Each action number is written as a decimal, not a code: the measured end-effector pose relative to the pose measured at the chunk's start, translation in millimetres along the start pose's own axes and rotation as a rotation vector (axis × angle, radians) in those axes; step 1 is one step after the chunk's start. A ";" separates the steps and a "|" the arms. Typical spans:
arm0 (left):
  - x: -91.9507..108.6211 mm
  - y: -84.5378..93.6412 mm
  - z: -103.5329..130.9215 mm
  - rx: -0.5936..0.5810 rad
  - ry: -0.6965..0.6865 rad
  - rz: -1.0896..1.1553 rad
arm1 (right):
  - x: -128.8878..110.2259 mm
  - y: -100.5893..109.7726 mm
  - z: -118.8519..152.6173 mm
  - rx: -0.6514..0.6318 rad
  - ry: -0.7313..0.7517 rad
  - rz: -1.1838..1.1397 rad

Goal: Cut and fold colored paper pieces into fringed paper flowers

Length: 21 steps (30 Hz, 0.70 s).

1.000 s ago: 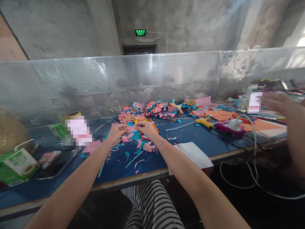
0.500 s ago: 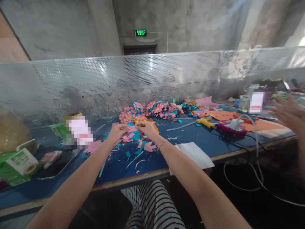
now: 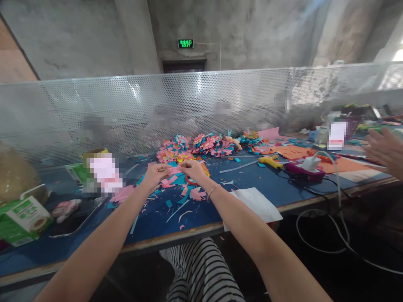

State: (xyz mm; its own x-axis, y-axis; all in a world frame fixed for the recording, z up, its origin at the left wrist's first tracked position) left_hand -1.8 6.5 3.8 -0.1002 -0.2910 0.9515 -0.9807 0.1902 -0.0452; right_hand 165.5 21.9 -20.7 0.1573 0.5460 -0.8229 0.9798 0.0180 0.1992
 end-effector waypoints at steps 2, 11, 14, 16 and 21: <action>-1.1 0.6 -0.5 -0.002 -0.007 -0.004 | -1.4 0.2 0.6 -0.007 0.011 0.006; -2.6 2.2 -1.9 -0.007 -0.014 -0.036 | 3.8 1.0 -1.6 -0.001 0.020 0.049; -1.8 2.0 -1.3 -0.009 -0.010 -0.048 | 4.3 0.9 -1.5 0.000 0.015 0.048; -1.7 1.8 -1.1 -0.009 -0.008 -0.046 | 3.1 1.0 -1.0 0.005 0.022 0.059; -1.6 1.8 -1.4 -0.013 -0.012 -0.044 | -1.7 0.7 0.8 0.001 0.038 0.063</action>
State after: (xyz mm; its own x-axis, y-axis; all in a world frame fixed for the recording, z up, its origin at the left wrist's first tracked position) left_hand -3.2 8.6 2.6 -0.0595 -0.3104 0.9487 -0.9820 0.1889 0.0002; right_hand 166.0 20.4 -19.6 0.2139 0.5776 -0.7878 0.9682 -0.0185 0.2493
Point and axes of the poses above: each hand's wrist, its own z-axis away from the middle knuckle, its own y-axis out of the back of the hand, x = y × z, the point moved 1 cm from there along -z, towards the middle knuckle, and after that the axes turned 4 degrees about z, right-handed, at the moved point
